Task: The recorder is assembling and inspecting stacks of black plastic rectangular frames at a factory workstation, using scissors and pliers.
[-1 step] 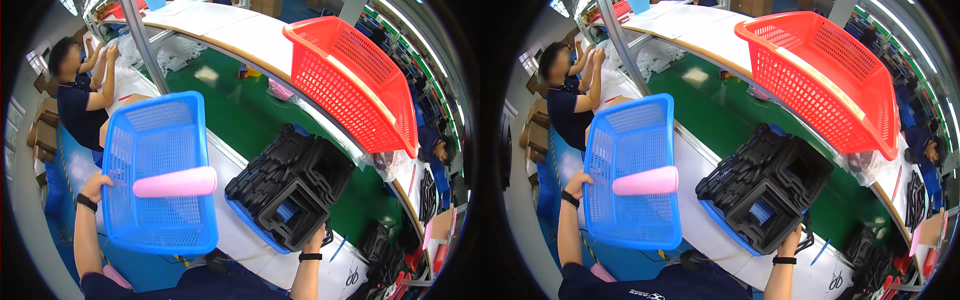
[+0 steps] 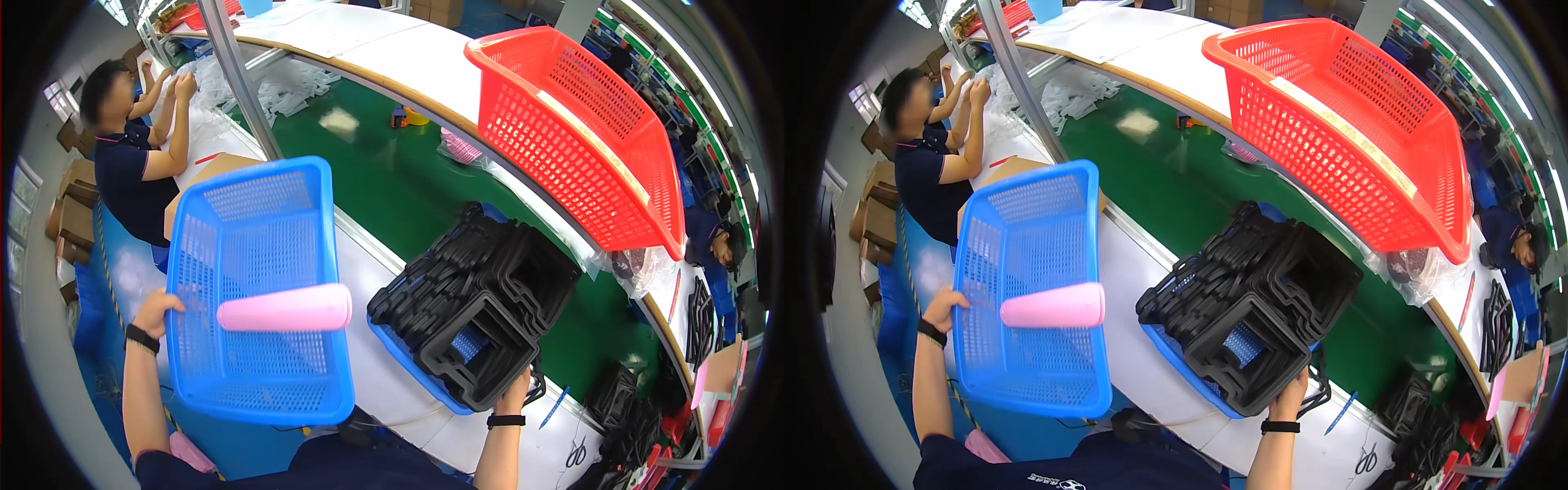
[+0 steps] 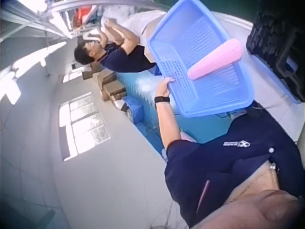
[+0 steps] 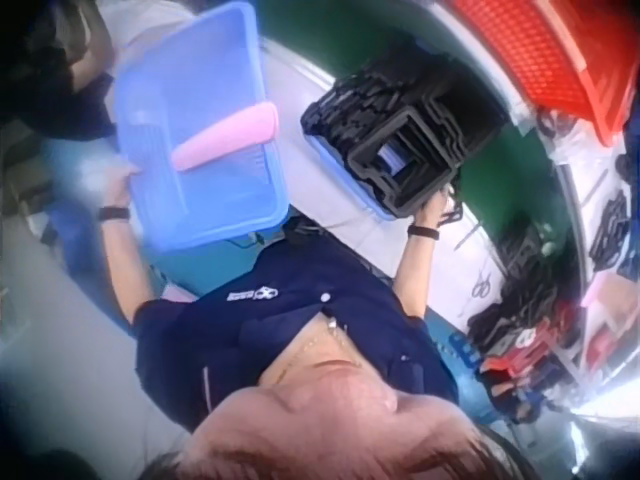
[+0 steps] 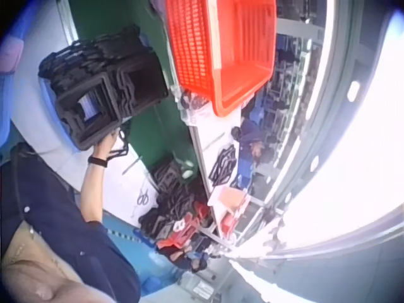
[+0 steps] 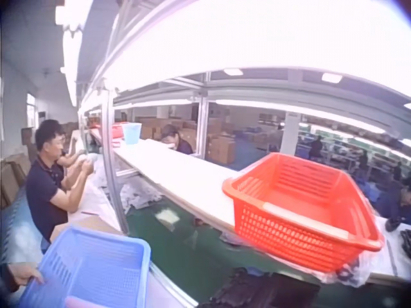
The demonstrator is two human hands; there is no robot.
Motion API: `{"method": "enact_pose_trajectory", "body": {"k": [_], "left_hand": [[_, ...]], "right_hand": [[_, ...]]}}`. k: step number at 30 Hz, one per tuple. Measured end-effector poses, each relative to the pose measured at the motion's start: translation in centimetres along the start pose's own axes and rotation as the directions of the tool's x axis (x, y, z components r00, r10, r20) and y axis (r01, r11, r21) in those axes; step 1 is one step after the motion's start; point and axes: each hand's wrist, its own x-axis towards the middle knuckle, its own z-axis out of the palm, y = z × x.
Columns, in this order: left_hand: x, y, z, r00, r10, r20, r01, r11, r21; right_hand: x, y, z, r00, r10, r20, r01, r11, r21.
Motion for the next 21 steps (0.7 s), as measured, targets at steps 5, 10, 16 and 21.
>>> {"method": "enact_pose_trajectory", "body": {"k": [5, 10, 16, 21], "left_hand": [[-4.3, -4.4, -2.7, 0.995, -0.059, -0.083, 0.054, 0.997, -0.062], [-6.3, -4.9, -2.5, 0.988, -0.021, -0.152, 0.007, 0.996, -0.094], [-7.9, -5.2, -4.5, 0.98, 0.038, -0.194, -0.063, 0.99, -0.126], [-8.7, -5.0, -5.1, 0.975, 0.091, -0.202, -0.119, 0.984, -0.131]], "right_hand": [[-0.9, 1.7, 2.1, 0.997, -0.03, 0.07, 0.029, 0.999, 0.015], [-0.5, 2.6, 3.4, 0.989, -0.02, 0.147, 0.021, 1.0, -0.004], [-1.2, 4.9, 9.0, 0.975, 0.063, 0.213, -0.065, 0.998, 0.005], [-0.8, 7.5, 14.2, 0.96, 0.069, 0.273, -0.081, 0.996, 0.032]]}}
